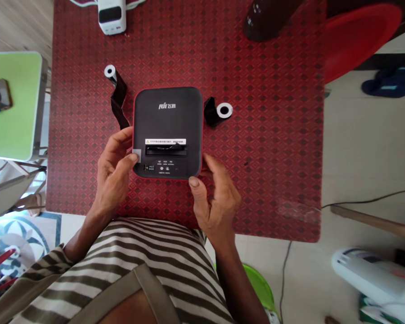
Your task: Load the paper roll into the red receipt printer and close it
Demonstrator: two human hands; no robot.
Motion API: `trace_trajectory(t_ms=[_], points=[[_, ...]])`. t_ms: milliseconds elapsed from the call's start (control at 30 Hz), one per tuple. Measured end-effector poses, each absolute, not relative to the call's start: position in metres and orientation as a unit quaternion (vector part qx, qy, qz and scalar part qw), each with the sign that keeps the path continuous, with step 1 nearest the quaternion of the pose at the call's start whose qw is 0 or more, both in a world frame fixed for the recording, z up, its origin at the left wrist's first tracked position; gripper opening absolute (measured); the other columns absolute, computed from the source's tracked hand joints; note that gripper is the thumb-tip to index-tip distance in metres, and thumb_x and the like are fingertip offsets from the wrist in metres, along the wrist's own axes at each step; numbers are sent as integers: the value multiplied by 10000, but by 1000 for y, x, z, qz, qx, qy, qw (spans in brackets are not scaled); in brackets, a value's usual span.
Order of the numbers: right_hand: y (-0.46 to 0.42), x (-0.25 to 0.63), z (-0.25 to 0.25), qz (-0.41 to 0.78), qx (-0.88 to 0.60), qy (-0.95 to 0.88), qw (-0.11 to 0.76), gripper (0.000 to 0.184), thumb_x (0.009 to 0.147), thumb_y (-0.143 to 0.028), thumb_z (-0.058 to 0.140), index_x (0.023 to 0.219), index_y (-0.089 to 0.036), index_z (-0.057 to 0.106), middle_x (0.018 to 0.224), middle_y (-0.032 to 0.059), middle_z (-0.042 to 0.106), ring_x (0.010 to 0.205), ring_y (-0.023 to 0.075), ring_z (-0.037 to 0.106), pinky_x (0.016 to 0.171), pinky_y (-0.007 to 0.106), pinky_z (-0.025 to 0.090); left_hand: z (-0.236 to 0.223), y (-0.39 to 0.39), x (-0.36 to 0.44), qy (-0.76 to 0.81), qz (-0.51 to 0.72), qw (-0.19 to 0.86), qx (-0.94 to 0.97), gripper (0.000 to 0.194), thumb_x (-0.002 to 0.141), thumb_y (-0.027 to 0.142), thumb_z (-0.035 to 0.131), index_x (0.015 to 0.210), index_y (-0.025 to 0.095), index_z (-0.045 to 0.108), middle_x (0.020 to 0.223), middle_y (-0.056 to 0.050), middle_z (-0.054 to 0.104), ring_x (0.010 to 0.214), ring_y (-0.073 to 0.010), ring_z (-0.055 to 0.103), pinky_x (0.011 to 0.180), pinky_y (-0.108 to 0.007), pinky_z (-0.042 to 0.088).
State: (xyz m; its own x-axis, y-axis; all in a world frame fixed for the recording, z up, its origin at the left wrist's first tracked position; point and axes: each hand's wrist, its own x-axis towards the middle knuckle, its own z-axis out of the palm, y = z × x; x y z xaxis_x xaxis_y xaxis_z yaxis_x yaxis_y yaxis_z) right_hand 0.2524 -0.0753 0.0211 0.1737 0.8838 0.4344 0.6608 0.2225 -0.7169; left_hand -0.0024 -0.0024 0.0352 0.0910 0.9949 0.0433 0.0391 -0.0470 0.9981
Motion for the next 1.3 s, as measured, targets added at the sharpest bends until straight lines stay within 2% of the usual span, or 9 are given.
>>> trace_trajectory(t_ms=[300,500,667,833,900,1033,1133,1233,1300], points=[[-71,250,19,124,-593,-645,465,476,1280,-532,682,1675,-292,800,1376,153,966,1161,390,962,973,566,816,36,0,3,486,468,521,523,572,1199,627,876,1688,375,719,1690,-107,854,1470,-352,874,1211,-538,768],[-72,242,16,138,-616,-625,460,496,1296,-566,601,1739,-401,749,1367,124,956,1125,404,944,934,577,796,33,1,6,487,469,529,513,614,1196,681,881,1699,390,684,1677,-99,853,1452,-340,873,1206,-521,758],[-74,244,22,174,-625,-617,445,508,1272,-411,654,1757,-521,755,1396,71,976,1140,410,957,959,555,773,29,-1,6,477,469,522,528,591,1217,670,857,1717,407,684,1745,-90,826,1599,-359,821,1275,-542,745],[-69,260,36,134,-608,-635,457,525,1306,-621,628,1713,-354,826,1362,106,972,1122,391,953,925,578,789,20,-2,4,475,502,498,524,578,1199,665,887,1702,414,754,1738,-75,826,1532,-354,834,1272,-541,746],[-58,268,53,87,-605,-650,453,441,1295,-547,706,1660,-359,867,1384,100,977,1169,376,951,986,572,780,16,-2,2,472,503,490,532,576,1203,670,882,1710,423,766,1755,-69,816,1561,-365,815,1294,-558,734],[-13,275,92,41,-548,-743,381,415,1255,-184,754,1558,-422,907,1394,39,991,1231,314,942,1145,522,736,8,2,1,455,509,478,553,597,1205,726,877,1720,441,771,1720,-68,820,1564,-369,803,1317,-571,710],[27,270,106,71,-521,-798,294,386,1262,-152,660,1465,-351,921,1396,77,978,1275,353,911,1167,548,703,3,3,2,448,517,472,557,633,1202,772,870,1725,433,757,1677,-78,824,1510,-358,816,1300,-562,707],[49,261,105,76,-555,-809,177,345,1260,-175,592,1280,-273,923,1206,135,944,1250,407,861,1117,573,663,2,2,3,455,512,480,549,648,1202,771,867,1723,405,744,1665,-99,822,1517,-365,814,1309,-570,696],[49,257,103,70,-582,-795,158,298,1274,-248,609,1279,-271,906,1187,148,918,1246,420,832,1115,584,642,3,0,4,459,506,493,540,652,1200,762,870,1720,390,740,1669,-111,818,1530,-373,811,1310,-574,693]])
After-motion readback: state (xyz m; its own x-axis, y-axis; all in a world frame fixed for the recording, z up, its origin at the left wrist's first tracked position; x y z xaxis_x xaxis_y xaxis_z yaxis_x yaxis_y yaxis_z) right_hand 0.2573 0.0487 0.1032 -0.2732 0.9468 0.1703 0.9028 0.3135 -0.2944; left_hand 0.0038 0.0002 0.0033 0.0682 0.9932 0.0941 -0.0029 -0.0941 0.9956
